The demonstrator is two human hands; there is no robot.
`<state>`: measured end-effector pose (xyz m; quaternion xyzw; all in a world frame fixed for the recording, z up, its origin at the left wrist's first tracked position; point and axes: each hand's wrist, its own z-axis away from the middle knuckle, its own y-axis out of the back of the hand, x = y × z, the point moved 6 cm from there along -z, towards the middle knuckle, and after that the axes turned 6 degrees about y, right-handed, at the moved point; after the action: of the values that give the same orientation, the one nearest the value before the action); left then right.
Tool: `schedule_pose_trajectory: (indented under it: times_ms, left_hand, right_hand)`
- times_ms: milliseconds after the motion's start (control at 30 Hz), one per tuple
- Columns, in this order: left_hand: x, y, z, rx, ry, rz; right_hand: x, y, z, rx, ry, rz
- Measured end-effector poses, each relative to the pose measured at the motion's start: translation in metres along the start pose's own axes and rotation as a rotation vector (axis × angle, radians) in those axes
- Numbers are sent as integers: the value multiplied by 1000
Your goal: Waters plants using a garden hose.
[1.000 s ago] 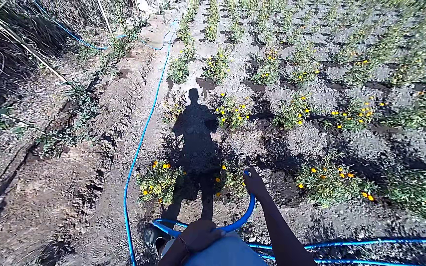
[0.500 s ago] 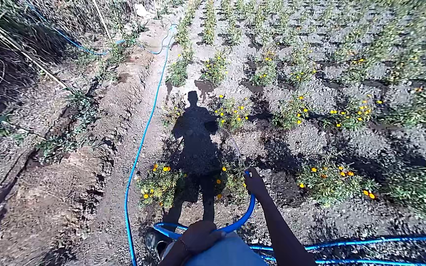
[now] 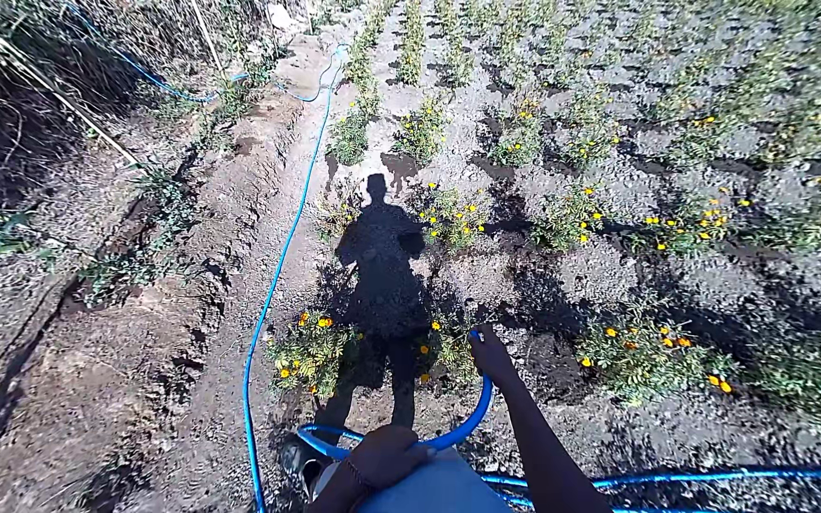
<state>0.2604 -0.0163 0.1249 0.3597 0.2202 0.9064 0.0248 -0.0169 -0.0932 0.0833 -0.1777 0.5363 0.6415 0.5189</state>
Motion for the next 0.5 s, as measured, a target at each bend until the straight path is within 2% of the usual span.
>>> schedule_pose_trajectory:
  times_ms: [500]
  left_hand:
    - [-3,-1,2,14,3,24]
  right_hand:
    - [-6,-5,-3,-13,42,5]
